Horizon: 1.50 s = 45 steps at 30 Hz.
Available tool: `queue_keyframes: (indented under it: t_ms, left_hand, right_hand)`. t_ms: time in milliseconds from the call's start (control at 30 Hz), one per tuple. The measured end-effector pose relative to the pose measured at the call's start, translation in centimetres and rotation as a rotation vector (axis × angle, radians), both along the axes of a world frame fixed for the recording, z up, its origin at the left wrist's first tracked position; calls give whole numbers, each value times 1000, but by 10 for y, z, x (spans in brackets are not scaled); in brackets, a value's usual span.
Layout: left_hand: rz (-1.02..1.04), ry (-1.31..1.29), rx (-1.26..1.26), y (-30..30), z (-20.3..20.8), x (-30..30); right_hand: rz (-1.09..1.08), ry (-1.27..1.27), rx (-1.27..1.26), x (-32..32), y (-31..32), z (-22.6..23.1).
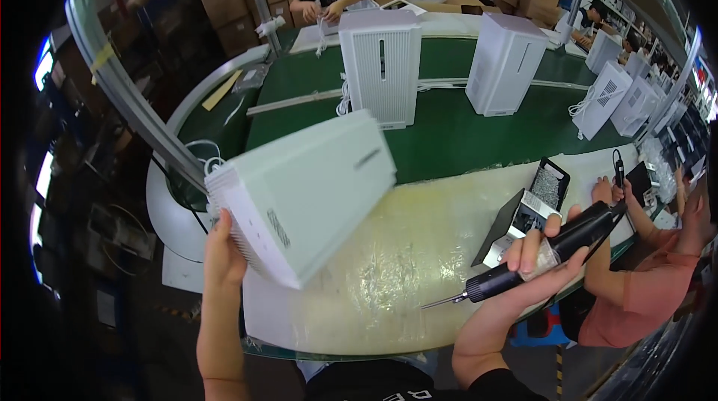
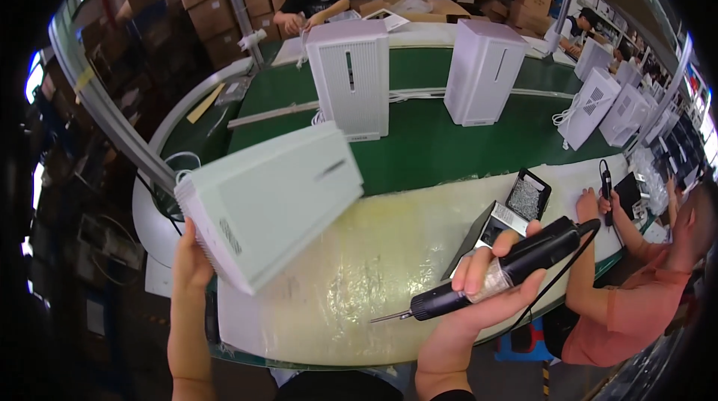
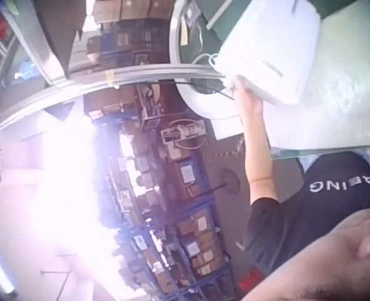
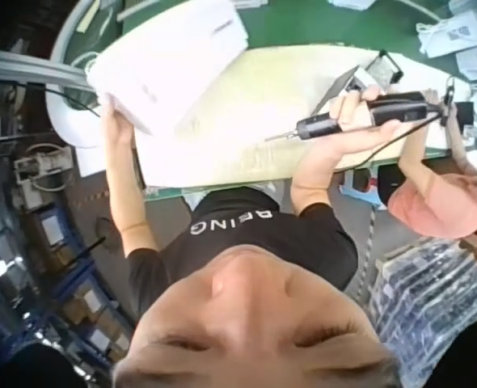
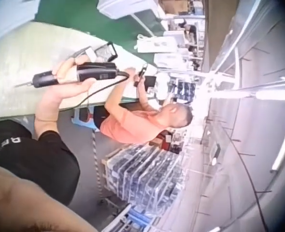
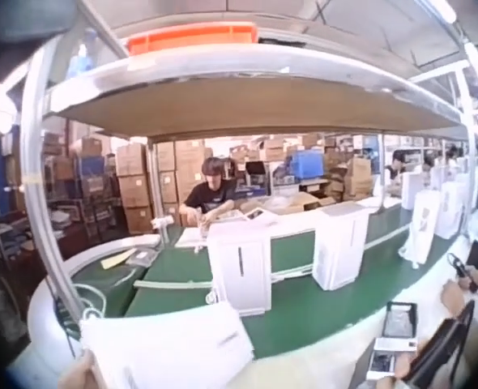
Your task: Assembling a white plastic housing for an electronic device using an electric screwdriver.
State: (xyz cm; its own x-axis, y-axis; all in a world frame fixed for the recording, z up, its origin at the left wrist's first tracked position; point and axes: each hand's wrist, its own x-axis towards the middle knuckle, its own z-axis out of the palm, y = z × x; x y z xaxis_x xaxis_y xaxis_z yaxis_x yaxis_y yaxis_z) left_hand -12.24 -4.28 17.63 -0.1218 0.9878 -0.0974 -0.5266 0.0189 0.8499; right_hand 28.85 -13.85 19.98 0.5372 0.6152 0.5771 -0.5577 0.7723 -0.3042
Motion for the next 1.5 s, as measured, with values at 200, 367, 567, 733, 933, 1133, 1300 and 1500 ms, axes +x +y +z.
queue_keyframes:
  t_ms: [200, 367, 567, 733, 933, 1133, 1300, 1500]
  left_hand:
    - [44, -119, -92, 61, 51, 12]
    - [229, -146, -112, 131, 78, 38]
    - [352, -231, -115, 193, 85, 16]
    - [310, -258, -195, 223, 101, 25]
    - [320, -261, -209, 250, 137, 74]
    - [217, -185, -255, 276, 94, 91]
    - [353, -17, -229, 284, 92, 99]
    - [898, 1038, 596, 245, 54, 164]
  right_hand:
    - [17, 74, 12, 0, 27, -8]
    - [-52, 113, -75, -12, 45, -12]
    - [-112, 138, -187, -11, 60, -24]
    - [-180, 83, -292, -18, 69, -24]
    - [-210, 6, -306, -22, 72, -25]
    - [-232, 6, -348, -27, 75, -24]
    - [-239, 25, -397, -26, 78, -28]
    - [-275, 99, -478, -19, 79, -25]
